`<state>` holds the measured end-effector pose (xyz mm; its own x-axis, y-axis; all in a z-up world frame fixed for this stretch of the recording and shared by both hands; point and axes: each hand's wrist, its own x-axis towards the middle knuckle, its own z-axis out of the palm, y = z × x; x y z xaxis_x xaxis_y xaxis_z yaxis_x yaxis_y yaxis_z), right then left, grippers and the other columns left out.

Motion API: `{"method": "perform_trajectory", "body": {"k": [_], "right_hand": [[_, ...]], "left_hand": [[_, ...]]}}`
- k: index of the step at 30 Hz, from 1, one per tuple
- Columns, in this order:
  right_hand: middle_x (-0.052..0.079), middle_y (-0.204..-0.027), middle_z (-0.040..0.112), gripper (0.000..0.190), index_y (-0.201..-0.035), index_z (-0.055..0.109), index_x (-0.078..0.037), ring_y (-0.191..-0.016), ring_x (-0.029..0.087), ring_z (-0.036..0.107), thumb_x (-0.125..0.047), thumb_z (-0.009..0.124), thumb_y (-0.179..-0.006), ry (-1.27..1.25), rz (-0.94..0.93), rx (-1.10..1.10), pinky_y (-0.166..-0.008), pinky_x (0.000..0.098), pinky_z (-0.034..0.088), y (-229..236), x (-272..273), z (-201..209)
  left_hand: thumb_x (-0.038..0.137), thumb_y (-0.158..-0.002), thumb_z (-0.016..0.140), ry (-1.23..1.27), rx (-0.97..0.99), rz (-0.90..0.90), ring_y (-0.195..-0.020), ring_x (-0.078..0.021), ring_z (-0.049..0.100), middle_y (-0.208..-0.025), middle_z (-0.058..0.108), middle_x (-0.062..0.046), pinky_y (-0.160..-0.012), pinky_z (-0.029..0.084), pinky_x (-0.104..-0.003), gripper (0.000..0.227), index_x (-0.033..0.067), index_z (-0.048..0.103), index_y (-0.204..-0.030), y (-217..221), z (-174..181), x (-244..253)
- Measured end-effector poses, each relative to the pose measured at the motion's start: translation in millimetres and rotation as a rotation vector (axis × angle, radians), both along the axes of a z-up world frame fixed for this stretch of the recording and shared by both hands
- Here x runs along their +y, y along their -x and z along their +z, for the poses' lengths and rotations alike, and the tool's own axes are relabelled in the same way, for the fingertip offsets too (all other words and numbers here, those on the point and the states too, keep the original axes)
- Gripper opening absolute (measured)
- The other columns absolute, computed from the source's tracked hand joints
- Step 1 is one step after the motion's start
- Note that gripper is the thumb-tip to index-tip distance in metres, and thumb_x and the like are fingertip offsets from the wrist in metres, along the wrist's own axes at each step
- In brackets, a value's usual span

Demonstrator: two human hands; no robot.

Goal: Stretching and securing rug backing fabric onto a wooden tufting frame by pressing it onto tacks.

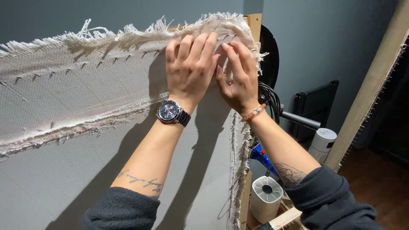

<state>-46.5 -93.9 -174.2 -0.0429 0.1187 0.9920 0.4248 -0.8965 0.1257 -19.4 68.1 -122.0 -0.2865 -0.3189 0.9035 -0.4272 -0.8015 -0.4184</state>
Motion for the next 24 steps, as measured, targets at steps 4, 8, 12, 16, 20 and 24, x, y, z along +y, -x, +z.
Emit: {"method": "perform_trajectory", "body": {"k": [4, 8, 12, 16, 20, 24], "right_hand": [[0.017, -0.153, 0.050, 0.047, -0.154, 0.051, -0.010, -0.141, 0.036, 0.052, -0.029, 0.058, -0.111, 0.023, -0.087, -0.012, -0.124, 0.0521, 0.041, -11, 1, -2], [0.013, -0.157, 0.047, 0.049, -0.158, 0.047, -0.016, -0.144, 0.037, 0.048, -0.031, 0.059, -0.113, 0.015, -0.144, -0.025, -0.126, 0.0534, 0.042, -19, 2, -7], [0.011, -0.157, 0.048, 0.045, -0.154, 0.053, -0.015, -0.140, 0.038, 0.049, -0.022, 0.061, -0.111, 0.039, -0.149, -0.054, -0.125, 0.0538, 0.041, -12, 10, -4], [0.013, -0.154, 0.050, 0.044, -0.152, 0.055, -0.014, -0.138, 0.038, 0.049, -0.024, 0.061, -0.109, 0.036, -0.189, -0.074, -0.123, 0.0544, 0.043, -12, 14, -2], [0.014, -0.158, 0.046, 0.046, -0.156, 0.051, -0.018, -0.143, 0.037, 0.047, -0.025, 0.059, -0.111, 0.022, -0.208, -0.037, -0.126, 0.0536, 0.041, -12, 13, -4], [0.014, -0.163, 0.040, 0.052, -0.161, 0.045, -0.022, -0.146, 0.038, 0.042, -0.022, 0.058, -0.111, 0.006, -0.233, 0.003, -0.129, 0.0547, 0.039, -13, 16, -7]], "left_hand": [[0.031, -0.103, 0.077, -0.055, 0.023, 0.019, -0.122, -0.0212, 0.062, -0.131, 0.067, -0.001, -0.109, 0.043, -0.041, 0.041, 0.0200, 0.063, -0.140, 5, -14, 18], [0.034, -0.107, 0.079, -0.043, -0.035, 0.072, -0.137, -0.0267, 0.053, -0.148, 0.061, -0.004, -0.122, 0.033, -0.051, 0.037, 0.0197, 0.072, -0.141, -2, -38, 31], [0.039, -0.111, 0.068, -0.040, 0.093, 0.115, -0.142, -0.0271, 0.049, -0.157, 0.055, -0.006, -0.122, 0.028, -0.058, 0.045, 0.0240, 0.063, -0.153, 4, -41, 36], [0.042, -0.112, 0.066, -0.038, 0.131, 0.191, -0.142, -0.0249, 0.045, -0.160, 0.049, -0.004, -0.122, 0.026, -0.061, 0.054, 0.0256, 0.052, -0.162, 9, -41, 31], [0.046, -0.109, 0.063, -0.056, 0.234, 0.228, -0.148, -0.0305, 0.038, -0.167, 0.041, -0.008, -0.120, 0.021, -0.066, 0.067, 0.0242, 0.041, -0.168, 6, -44, 25], [0.044, -0.107, 0.064, -0.035, 0.189, 0.238, -0.148, -0.0309, 0.037, -0.165, 0.044, -0.008, -0.119, 0.025, -0.068, 0.068, 0.0224, 0.042, -0.167, 13, -43, 25]]}}
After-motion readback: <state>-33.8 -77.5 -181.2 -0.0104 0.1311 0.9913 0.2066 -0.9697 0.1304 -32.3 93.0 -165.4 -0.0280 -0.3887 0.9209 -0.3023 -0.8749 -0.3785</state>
